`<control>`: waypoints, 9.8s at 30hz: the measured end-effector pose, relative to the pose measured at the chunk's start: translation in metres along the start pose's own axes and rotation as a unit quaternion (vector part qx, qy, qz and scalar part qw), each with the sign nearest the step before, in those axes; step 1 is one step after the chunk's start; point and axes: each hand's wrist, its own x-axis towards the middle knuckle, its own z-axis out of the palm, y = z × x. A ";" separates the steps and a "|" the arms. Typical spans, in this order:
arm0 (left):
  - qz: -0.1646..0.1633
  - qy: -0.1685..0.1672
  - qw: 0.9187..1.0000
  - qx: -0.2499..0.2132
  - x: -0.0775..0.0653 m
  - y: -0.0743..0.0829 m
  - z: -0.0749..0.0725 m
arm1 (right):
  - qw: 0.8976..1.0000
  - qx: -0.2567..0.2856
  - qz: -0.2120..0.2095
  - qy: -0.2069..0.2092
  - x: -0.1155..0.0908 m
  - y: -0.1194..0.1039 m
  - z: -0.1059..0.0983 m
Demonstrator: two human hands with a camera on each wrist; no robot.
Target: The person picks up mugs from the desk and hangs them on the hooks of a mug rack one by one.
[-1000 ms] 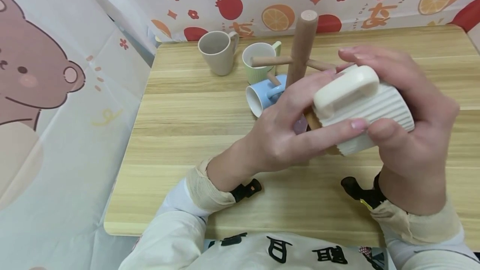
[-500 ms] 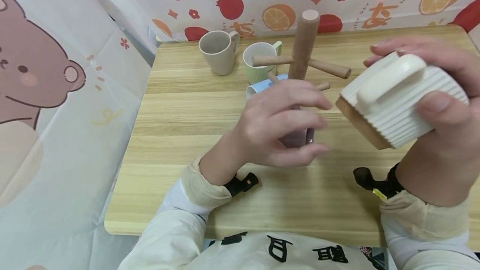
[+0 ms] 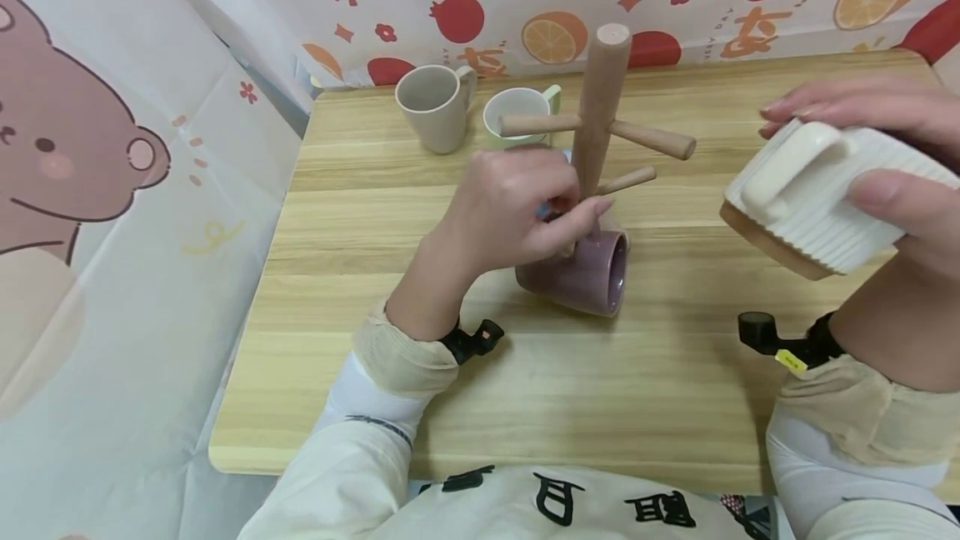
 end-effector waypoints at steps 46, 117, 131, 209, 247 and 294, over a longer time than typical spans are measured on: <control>-0.323 -0.113 0.934 -0.104 -0.001 -0.015 0.054 | 0.924 -0.044 0.358 -0.127 -0.006 0.102 -0.029; -0.334 -0.142 0.925 -0.116 0.001 -0.018 0.054 | 0.914 -0.014 0.400 -0.074 -0.007 0.138 0.008; -0.322 -0.133 0.931 -0.105 0.002 -0.017 0.052 | 0.966 -0.194 0.164 0.046 0.015 0.106 0.048; -0.328 -0.426 0.842 0.033 0.012 -0.162 0.037 | 0.992 -0.028 0.083 0.093 0.044 0.119 0.133; -0.383 0.007 0.923 0.020 0.021 -0.147 0.020 | 0.992 -0.041 0.081 0.083 0.042 0.117 0.129; -0.047 0.141 0.758 -0.635 -0.032 -0.085 -0.075 | 0.992 -0.057 0.079 0.075 0.039 0.120 0.125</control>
